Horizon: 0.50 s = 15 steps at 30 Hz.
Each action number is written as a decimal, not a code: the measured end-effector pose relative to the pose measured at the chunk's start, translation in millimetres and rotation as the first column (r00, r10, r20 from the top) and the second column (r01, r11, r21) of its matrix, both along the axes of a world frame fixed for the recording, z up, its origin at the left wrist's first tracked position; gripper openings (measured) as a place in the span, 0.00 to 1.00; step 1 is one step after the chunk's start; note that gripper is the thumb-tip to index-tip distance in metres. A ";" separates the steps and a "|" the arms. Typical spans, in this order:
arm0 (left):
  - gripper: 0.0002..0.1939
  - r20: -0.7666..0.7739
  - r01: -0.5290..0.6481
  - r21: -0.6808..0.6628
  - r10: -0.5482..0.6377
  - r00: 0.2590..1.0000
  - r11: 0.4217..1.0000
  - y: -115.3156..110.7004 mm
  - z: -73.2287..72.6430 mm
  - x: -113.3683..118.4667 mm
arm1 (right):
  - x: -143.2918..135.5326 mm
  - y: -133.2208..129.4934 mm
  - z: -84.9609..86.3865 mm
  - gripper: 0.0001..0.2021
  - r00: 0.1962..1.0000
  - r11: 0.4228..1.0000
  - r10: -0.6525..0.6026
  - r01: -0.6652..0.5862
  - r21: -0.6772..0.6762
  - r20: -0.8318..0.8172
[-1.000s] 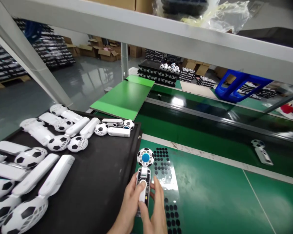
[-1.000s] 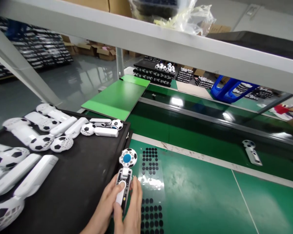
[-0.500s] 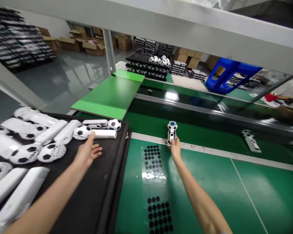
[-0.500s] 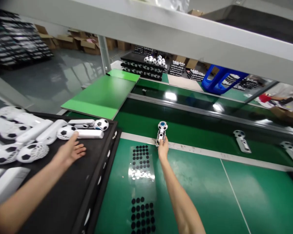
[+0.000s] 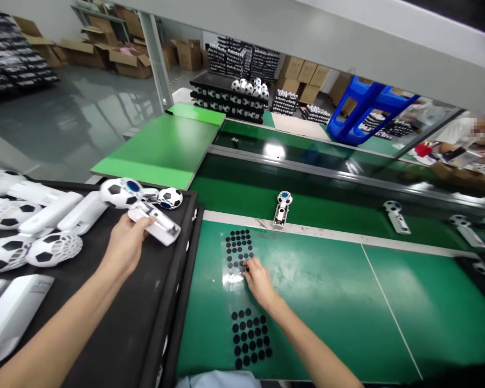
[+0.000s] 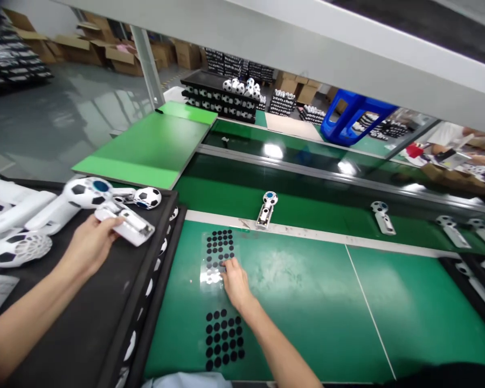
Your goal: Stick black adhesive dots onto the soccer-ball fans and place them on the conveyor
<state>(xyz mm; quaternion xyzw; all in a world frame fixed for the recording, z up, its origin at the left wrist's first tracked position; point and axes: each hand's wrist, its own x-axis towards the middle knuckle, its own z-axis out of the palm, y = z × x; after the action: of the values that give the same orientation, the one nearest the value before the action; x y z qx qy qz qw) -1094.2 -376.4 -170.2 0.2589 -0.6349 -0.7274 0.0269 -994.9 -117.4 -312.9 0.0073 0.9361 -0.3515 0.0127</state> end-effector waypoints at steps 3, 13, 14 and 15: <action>0.17 0.040 0.172 0.089 -0.176 0.984 0.981 3.3 0.6 37.0 | 0.1 -5.2 -7.7 0.09 0.999 0.998 -0.040 0.039 0.054 0.018; 0.16 0.214 0.221 0.673 -0.472 0.855 0.705 30.4 -45.9 138.1 | -3.2 -11.5 3.6 0.07 0.991 0.981 -0.127 0.131 -0.144 0.040; 0.15 0.188 0.224 0.673 -0.456 0.870 0.705 31.5 -48.9 141.5 | -1.6 -11.8 7.2 0.06 0.989 0.968 -0.142 0.148 -0.202 0.045; 0.16 0.166 0.231 0.660 -0.438 0.883 0.715 32.4 -50.7 144.0 | -0.1 -12.7 12.0 0.05 0.986 0.950 -0.155 0.164 -0.264 0.055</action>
<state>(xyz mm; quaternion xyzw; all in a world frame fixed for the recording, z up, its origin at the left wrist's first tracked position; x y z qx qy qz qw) -950.2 -343.9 -220.9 0.2430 -0.3910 -0.8376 -0.2940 -995.1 -130.1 -300.9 0.0872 0.8759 -0.4745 0.0009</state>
